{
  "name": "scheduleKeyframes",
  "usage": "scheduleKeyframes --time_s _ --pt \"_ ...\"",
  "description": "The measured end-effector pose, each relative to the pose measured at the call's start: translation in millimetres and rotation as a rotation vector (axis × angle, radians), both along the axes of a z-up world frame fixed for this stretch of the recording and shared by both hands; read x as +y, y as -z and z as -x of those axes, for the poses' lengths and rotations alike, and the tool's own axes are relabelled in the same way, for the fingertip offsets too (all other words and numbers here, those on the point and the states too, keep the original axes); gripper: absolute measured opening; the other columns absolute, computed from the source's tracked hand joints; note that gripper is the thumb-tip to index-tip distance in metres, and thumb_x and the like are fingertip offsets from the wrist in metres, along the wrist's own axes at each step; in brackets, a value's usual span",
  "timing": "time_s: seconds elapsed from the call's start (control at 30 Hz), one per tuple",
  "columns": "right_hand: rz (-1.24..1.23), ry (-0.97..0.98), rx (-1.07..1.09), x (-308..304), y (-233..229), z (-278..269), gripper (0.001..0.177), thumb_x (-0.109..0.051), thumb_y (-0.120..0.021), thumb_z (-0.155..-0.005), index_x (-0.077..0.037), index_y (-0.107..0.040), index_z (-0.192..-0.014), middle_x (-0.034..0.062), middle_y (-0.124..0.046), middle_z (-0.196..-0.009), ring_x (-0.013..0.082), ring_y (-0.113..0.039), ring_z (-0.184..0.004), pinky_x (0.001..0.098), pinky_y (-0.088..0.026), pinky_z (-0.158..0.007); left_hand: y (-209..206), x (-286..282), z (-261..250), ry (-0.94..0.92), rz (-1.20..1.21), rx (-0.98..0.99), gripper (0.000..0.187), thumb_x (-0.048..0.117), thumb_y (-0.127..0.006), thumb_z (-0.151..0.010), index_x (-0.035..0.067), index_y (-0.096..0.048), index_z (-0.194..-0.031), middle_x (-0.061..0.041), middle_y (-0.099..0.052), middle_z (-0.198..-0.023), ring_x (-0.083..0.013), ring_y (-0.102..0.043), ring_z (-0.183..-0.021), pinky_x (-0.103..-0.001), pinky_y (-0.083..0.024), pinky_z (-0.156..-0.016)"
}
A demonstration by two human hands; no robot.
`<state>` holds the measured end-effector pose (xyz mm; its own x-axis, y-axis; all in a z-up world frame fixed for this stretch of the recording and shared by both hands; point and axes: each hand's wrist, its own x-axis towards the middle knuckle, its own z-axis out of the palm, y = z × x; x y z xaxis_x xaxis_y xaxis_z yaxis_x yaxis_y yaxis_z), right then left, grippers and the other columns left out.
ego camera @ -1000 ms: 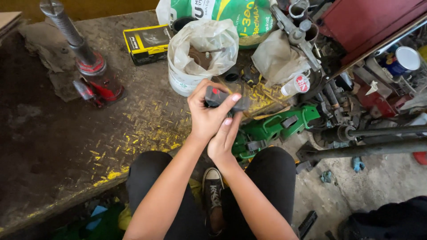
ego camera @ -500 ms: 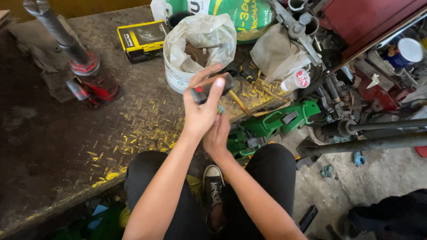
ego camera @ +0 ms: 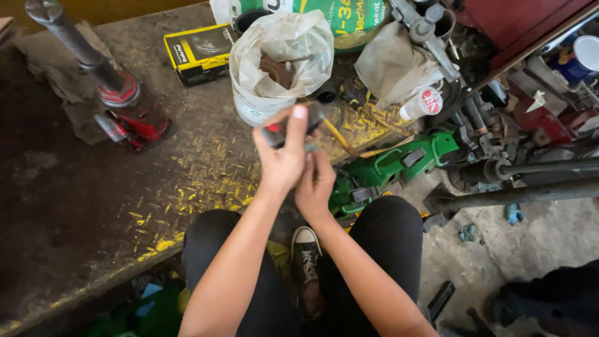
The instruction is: The person wipes a red and black impact wrench with a yellow cloth, then cleans a long metal rod and a black metal bar with the same cloth. The person works at a cluttered workbench, handling each tool individually and wiping them down.
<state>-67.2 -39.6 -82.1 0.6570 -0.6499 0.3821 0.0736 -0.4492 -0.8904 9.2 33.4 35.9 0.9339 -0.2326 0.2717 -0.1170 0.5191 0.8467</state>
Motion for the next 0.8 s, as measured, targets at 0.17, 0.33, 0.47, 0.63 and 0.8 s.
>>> scheduleKeyframes --time_s 0.17,0.33,0.47,0.63,0.8 --pt "0.159 -0.042 0.13 -13 34 13 0.013 -0.005 -0.062 -0.104 0.004 -0.066 -0.112 0.0184 -0.066 -0.098 0.0217 -0.063 -0.091 0.0319 -0.051 -0.082 9 0 -16 -0.035 0.137 0.233 0.034 0.031 -0.066 -0.101 -0.002 -0.071 -0.105 -0.002 -0.07 -0.082 -0.0091 -0.062 -0.067 -0.025 -0.05 -0.059" --pt "0.065 -0.074 0.068 11 -12 9 0.021 -0.004 -0.064 -0.099 0.002 -0.071 -0.118 0.0162 -0.071 -0.106 0.0245 -0.069 -0.099 0.0323 -0.052 -0.091 16 5 -27 -0.206 0.306 0.459 0.029 0.032 -0.069 -0.095 0.006 -0.059 -0.103 -0.004 -0.07 -0.09 -0.0112 -0.065 -0.069 -0.028 -0.052 -0.055" --pt "0.198 -0.084 0.031 30 -54 8 0.025 -0.002 -0.07 -0.094 0.0 -0.071 -0.119 0.0193 -0.066 -0.12 0.0291 -0.068 -0.111 0.0341 -0.052 -0.097 14 14 -33 -0.311 0.344 0.318 0.035 0.039 -0.063 -0.102 0.004 -0.065 -0.107 -0.007 -0.068 -0.09 -0.0111 -0.057 -0.068 -0.026 -0.046 -0.058" --pt "0.288 -0.144 0.001 29 -31 11 0.031 0.003 -0.069 -0.09 -0.002 -0.068 -0.12 0.0186 -0.063 -0.124 0.0345 -0.067 -0.114 0.0372 -0.053 -0.098 17 13 -34 -0.438 0.341 0.343 0.036 0.038 -0.062 -0.104 0.003 -0.067 -0.112 -0.003 -0.066 -0.092 -0.0092 -0.052 -0.072 -0.026 -0.044 -0.065" --pt "0.376 -0.041 0.117 6 23 17 0.035 0.008 -0.067 -0.084 -0.004 -0.07 -0.117 0.0194 -0.065 -0.122 0.0393 -0.067 -0.113 0.0417 -0.055 -0.095 22 11 -40 -0.475 0.345 0.317 0.033 0.034 -0.065 -0.103 0.002 -0.066 -0.113 -0.005 -0.07 -0.093 -0.0097 -0.054 -0.072 -0.027 -0.045 -0.066"
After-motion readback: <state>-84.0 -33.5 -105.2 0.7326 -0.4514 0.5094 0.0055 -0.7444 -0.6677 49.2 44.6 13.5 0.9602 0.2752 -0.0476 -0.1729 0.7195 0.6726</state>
